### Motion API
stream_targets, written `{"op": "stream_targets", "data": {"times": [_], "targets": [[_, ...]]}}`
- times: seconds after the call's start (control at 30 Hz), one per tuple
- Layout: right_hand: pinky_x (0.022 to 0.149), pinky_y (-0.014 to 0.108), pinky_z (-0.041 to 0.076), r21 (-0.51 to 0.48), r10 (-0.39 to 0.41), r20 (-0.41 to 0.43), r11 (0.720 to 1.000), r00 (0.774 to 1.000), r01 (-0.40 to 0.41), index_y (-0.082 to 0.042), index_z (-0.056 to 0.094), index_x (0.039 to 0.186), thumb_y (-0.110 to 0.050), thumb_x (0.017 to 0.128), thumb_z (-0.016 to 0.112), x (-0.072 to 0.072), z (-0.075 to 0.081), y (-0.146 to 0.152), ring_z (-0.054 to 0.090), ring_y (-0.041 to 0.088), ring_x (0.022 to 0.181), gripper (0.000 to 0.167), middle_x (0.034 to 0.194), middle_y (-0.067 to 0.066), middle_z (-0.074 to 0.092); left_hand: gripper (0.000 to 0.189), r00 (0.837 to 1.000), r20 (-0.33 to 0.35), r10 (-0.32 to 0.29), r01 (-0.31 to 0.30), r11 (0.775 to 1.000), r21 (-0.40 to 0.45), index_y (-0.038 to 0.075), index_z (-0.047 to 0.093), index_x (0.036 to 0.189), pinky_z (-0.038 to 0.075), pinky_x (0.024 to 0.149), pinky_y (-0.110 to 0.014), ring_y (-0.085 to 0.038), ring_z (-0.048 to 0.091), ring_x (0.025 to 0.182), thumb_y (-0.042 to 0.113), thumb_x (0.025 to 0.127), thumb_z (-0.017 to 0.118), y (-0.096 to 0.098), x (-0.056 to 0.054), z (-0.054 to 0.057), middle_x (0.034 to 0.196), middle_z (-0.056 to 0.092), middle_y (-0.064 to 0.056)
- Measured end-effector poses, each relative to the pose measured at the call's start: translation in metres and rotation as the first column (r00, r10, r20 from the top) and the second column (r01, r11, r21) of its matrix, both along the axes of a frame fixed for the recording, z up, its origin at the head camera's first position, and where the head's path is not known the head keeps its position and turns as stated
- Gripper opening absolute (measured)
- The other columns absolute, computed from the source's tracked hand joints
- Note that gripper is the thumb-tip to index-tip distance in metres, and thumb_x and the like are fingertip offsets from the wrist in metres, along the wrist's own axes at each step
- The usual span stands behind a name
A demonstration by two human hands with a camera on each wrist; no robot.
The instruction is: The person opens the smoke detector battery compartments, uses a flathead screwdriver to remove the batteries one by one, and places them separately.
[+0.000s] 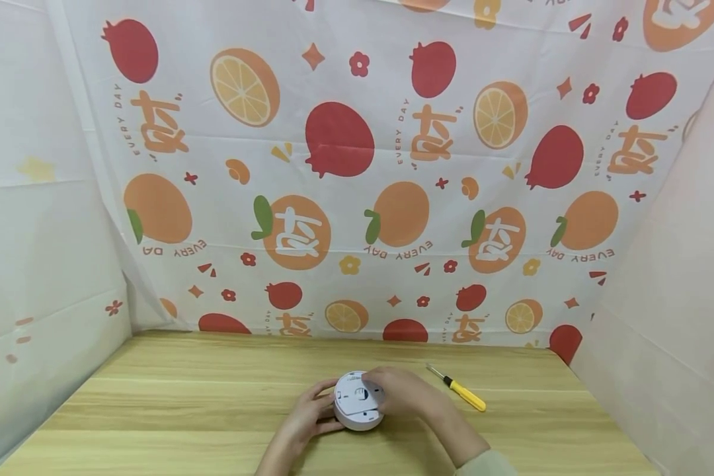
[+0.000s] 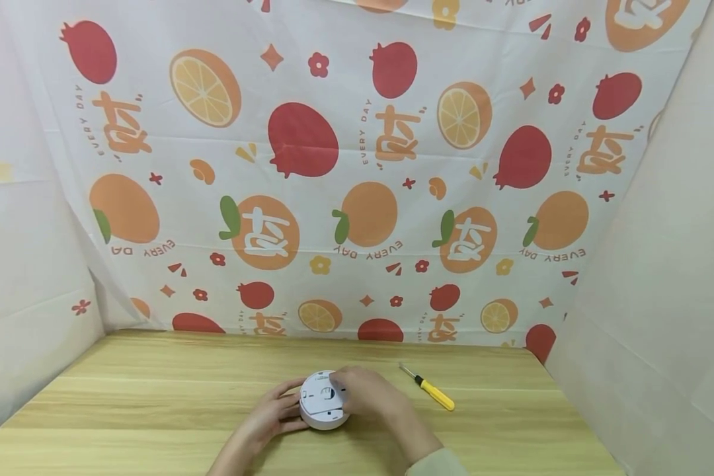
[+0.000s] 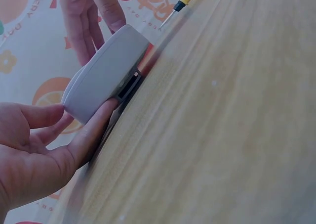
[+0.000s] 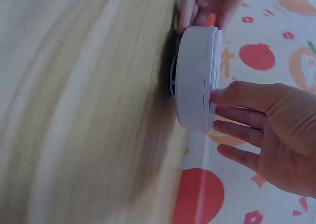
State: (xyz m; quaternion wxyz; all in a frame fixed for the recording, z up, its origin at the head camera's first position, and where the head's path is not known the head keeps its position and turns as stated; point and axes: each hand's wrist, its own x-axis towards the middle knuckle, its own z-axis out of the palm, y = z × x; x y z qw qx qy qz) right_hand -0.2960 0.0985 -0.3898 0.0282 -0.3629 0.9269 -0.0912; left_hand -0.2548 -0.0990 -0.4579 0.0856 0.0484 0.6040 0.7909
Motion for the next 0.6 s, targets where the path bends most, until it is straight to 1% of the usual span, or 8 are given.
{"op": "stream_targets", "data": {"times": [0.1,0.23,0.47,0.6], "targets": [[0.095,0.029,0.041,0.067,0.010,-0.011,0.998,1.000,-0.010,-0.010,0.056,0.126,-0.010,0.074,0.073,0.0001,0.0042,-0.0033,0.048,0.013,0.113,0.054,0.123,0.001,0.054,0.044,1.000,0.000,-0.003,0.003,1.000,-0.003,-0.012,0.031,0.133,0.054,0.074,-0.042,-0.023,0.059,0.087,0.008,0.095,0.044,-0.0011,-0.0001,-0.0007,0.108,0.053,-0.018],[0.094,0.028,0.042,0.128,0.025,-0.019,0.991,1.000,-0.022,-0.011,0.055,0.127,-0.016,0.075,0.074,-0.0009,0.0079,-0.0058,0.048,0.013,0.112,0.056,0.124,0.000,0.053,0.045,1.000,-0.002,-0.006,0.006,1.000,-0.008,-0.012,0.030,0.133,0.054,0.075,-0.043,-0.024,0.059,0.087,0.008,0.096,0.043,-0.0017,-0.0008,-0.0009,0.109,0.053,-0.018],[0.087,0.026,0.046,0.155,0.055,-0.012,0.987,0.998,-0.052,-0.012,0.056,0.125,-0.022,0.074,0.077,-0.0041,0.0111,-0.0075,0.050,0.009,0.099,0.056,0.116,-0.003,0.052,0.044,1.000,0.007,0.008,-0.008,1.000,-0.004,-0.012,0.031,0.133,0.054,0.074,-0.041,-0.023,0.059,0.086,0.007,0.095,0.044,0.0001,-0.0006,0.0006,0.106,0.055,-0.016],[0.086,0.025,0.046,0.165,0.074,-0.029,0.984,0.997,-0.068,-0.012,0.056,0.124,-0.026,0.071,0.079,-0.0068,0.0082,-0.0075,0.049,0.008,0.097,0.059,0.116,-0.003,0.051,0.044,1.000,0.004,0.010,-0.010,1.000,0.001,-0.013,0.031,0.132,0.054,0.073,-0.041,-0.023,0.059,0.085,0.007,0.095,0.044,0.0008,-0.0002,0.0016,0.104,0.055,-0.015]]}}
